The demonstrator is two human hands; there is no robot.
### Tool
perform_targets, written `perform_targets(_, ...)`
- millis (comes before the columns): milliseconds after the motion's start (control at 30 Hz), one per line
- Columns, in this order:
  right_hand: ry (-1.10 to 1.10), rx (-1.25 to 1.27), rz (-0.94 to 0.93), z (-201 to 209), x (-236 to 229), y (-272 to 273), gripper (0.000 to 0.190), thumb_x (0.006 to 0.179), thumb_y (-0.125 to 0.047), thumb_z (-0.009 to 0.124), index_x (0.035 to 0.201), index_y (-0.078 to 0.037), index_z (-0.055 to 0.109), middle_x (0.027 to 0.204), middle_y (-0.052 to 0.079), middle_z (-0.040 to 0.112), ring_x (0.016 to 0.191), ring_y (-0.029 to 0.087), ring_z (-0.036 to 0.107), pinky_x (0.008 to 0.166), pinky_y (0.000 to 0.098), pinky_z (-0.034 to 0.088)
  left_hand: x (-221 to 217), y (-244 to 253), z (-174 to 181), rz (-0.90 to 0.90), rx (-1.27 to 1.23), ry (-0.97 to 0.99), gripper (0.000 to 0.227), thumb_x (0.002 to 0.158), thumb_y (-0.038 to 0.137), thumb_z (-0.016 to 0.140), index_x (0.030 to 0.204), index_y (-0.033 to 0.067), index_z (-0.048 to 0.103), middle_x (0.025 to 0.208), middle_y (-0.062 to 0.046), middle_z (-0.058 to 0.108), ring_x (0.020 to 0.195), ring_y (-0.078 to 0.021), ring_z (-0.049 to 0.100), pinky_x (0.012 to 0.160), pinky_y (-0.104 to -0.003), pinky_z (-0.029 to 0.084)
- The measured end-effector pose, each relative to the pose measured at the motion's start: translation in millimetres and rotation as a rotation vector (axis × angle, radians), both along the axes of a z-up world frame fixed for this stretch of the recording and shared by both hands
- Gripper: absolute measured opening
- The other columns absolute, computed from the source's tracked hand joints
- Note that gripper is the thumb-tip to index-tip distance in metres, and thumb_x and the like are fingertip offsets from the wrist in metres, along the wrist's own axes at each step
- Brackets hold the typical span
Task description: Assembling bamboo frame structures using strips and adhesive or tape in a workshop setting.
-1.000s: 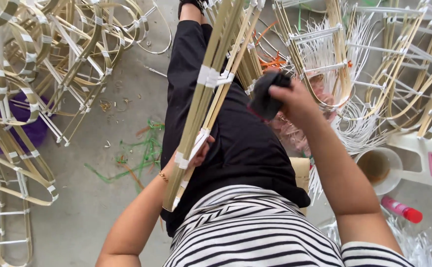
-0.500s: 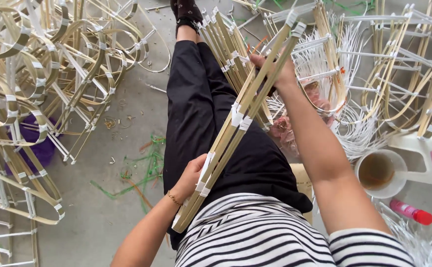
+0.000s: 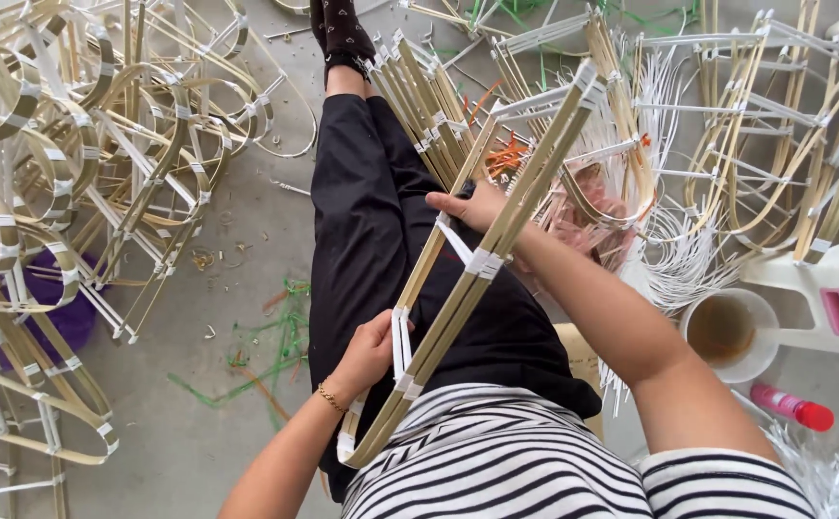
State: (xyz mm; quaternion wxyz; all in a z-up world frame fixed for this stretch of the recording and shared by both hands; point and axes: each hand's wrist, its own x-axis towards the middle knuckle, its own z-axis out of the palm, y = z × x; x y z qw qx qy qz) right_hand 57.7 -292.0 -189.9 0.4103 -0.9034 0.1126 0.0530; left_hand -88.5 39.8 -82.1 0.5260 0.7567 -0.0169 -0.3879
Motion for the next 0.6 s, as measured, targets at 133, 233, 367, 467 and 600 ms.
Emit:
perform_targets(133,0.097,0.247,-0.095,55,6,-11,0.094,0.081,-0.068,0.084,0.128,0.011,0.064,0.114,0.028,0.071,0.100,0.043,0.070,0.083,0.0522,0.057,-5,-3,10,-0.090,0.034,-0.195,0.016,0.101,0.013,0.053,0.103,0.0044,0.067,0.068,-0.006,0.066,0.059,-0.0163,0.060,0.060,-0.031,0.050)
perform_targets(233,0.354,0.313,-0.314,81,8,-12,0.097,0.076,-0.075,0.072,0.125,0.008,0.071,0.117,0.029,0.076,0.104,0.040,0.076,0.090,0.0489,0.061,-5,-5,9,-0.113,-0.005,-0.318,0.015,0.101,0.011,0.053,0.101,0.0036,0.066,0.075,-0.011,0.069,0.065,-0.0223,0.066,0.066,-0.035,0.053)
perform_targets(367,-0.277,0.010,-0.034,15,-12,5,0.090,0.089,-0.067,0.080,0.134,0.008,0.056,0.115,0.030,0.067,0.097,0.040,0.066,0.083,0.0458,0.055,-3,-5,5,-0.089,0.057,-0.266,0.013,0.101,0.011,0.054,0.101,0.0029,0.064,0.077,-0.015,0.069,0.067,-0.0263,0.065,0.066,-0.038,0.052)
perform_targets(467,-0.158,0.031,-0.105,23,-10,-12,0.090,0.091,-0.068,0.075,0.128,0.013,0.068,0.115,0.029,0.073,0.101,0.039,0.071,0.087,0.0444,0.057,-13,-6,7,-0.121,0.073,-0.277,0.013,0.101,0.013,0.056,0.101,0.0017,0.063,0.076,-0.017,0.067,0.066,-0.0265,0.063,0.065,-0.039,0.052)
perform_targets(600,0.256,0.195,-0.418,51,-5,-15,0.077,0.077,-0.071,0.070,0.118,-0.007,0.078,0.104,0.012,0.079,0.095,0.023,0.075,0.084,0.0381,0.056,-6,-11,15,-0.117,0.098,-0.213,0.014,0.100,0.013,0.055,0.101,0.0027,0.064,0.074,-0.012,0.067,0.066,-0.0253,0.063,0.067,-0.037,0.053)
